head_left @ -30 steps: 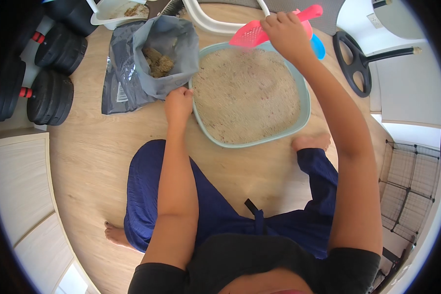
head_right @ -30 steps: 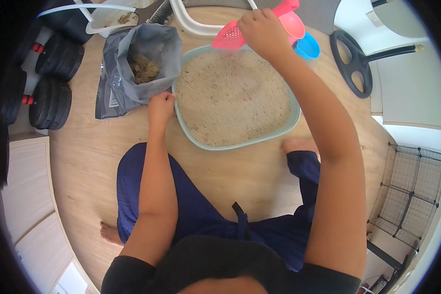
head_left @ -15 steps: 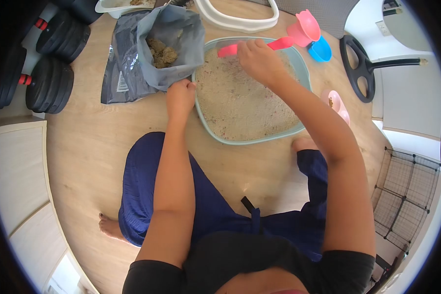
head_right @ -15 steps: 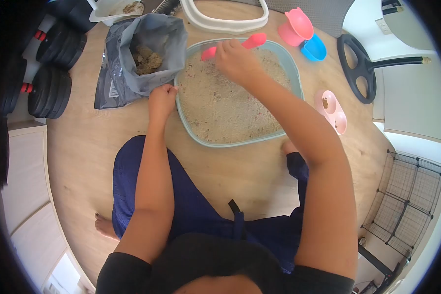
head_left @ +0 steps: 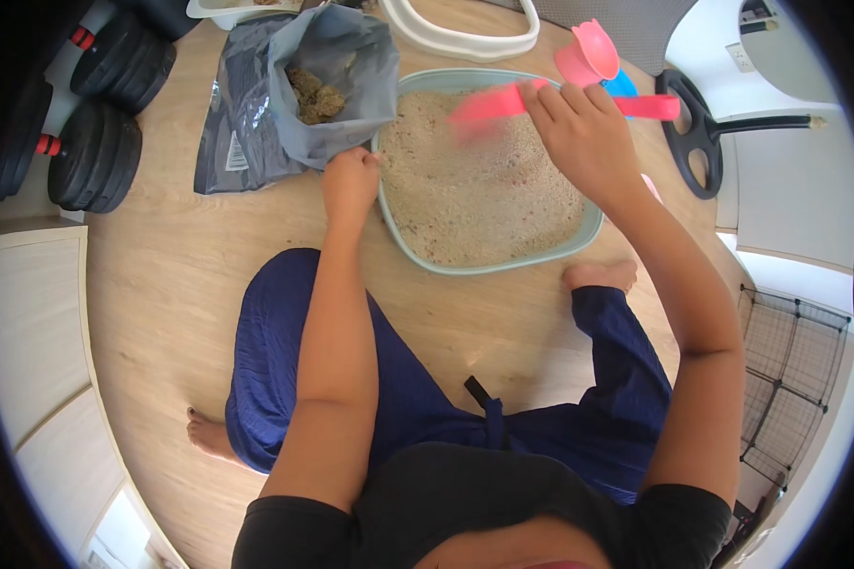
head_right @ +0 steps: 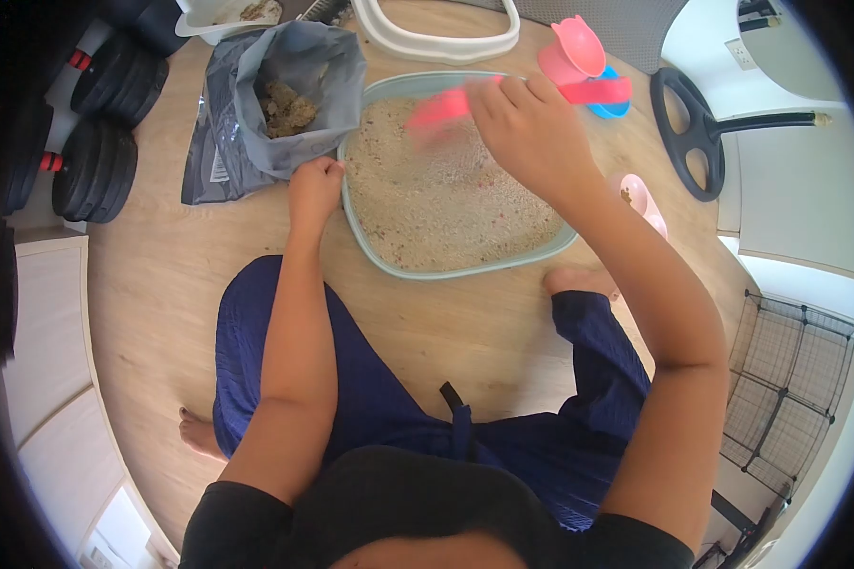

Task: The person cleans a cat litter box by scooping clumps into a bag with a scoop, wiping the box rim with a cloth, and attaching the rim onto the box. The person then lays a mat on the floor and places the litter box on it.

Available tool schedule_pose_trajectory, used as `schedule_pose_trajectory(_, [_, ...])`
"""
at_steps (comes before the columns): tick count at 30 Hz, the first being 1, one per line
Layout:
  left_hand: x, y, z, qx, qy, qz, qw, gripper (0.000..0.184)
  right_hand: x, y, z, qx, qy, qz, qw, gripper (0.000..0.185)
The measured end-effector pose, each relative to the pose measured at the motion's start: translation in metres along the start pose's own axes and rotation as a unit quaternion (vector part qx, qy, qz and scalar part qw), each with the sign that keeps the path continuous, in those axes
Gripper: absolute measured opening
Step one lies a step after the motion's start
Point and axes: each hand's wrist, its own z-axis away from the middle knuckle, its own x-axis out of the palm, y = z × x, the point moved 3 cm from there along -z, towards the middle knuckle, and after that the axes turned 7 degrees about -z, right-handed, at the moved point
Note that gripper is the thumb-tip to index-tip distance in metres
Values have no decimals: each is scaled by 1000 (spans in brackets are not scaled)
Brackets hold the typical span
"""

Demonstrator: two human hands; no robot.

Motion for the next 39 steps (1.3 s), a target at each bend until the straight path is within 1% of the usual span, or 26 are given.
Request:
schedule_pose_trajectory(2, [0, 0, -1, -3, -1, 13, 1000, 25, 12, 3, -14, 16, 50, 3, 999, 33])
schedule_pose_trajectory(6, [-4, 3, -1, -13, -22, -1, 1000, 25, 52, -11, -39, 29, 36, 14, 999, 40])
schedule_pose_trajectory(8, [-2, 2, 0, 21, 5, -12, 1000, 25, 74, -26, -48, 17, 41, 34, 998, 32])
schedule_pose_trajectory(11, [-3, 4, 2, 11, 6, -13, 1000, 25, 87, -44, -52, 14, 29, 53, 998, 35])
schedule_pose_trajectory(15, [1, 1, 1, 16, 17, 5, 1000, 24, 89, -54, -54, -3, 23, 5, 1000, 29])
schedule_pose_trajectory(17, [1, 0, 1, 29, 30, -19, 999, 24, 84, -60, -53, -72, 7, -13, 997, 23])
schedule_pose_trajectory(18, [1, 0, 2, 29, 27, -20, 999, 24, 81, -59, -50, -70, 5, -15, 997, 23])
schedule_pose_trajectory(20, [0, 3, 2, 29, 21, -19, 999, 24, 74, -57, -42, -133, -21, -25, 991, 20])
schedule_pose_trajectory(21, [0, 3, 1, 30, 20, -18, 999, 24, 70, -53, -40, -133, -22, -25, 991, 20])
schedule_pose_trajectory(23, [0, 2, 1, 16, 16, -10, 1000, 24, 61, -48, -35, -179, -35, -56, 982, 21])
schedule_pose_trajectory(27, [0, 3, 0, 13, 12, -24, 1000, 25, 42, -34, -14, -189, -44, -105, 975, 27])
schedule_pose_trajectory(29, [-1, 3, 1, 5, 2, -29, 1000, 26, 32, -28, -1, -169, -38, -120, 977, 35])
schedule_pose_trajectory(33, [0, 2, -1, 12, 12, -33, 999, 25, 6, -11, 16, -145, -20, -96, 985, 41])
schedule_pose_trajectory(35, [1, 2, -1, 1, -2, -27, 1000, 25, -3, 7, 20, -65, -23, -46, 997, 40])
schedule_pose_trajectory(36, [1, 1, 0, 1, -1, -26, 1000, 25, -6, 15, 19, -66, -22, -46, 997, 40])
schedule_pose_trajectory(38, [2, 1, 0, 9, 11, -16, 1000, 24, -4, 40, 15, 18, 17, 37, 999, 34])
schedule_pose_trajectory(39, [2, 1, 0, 14, 10, -17, 1000, 24, 6, 49, 15, 27, 33, 56, 998, 22])
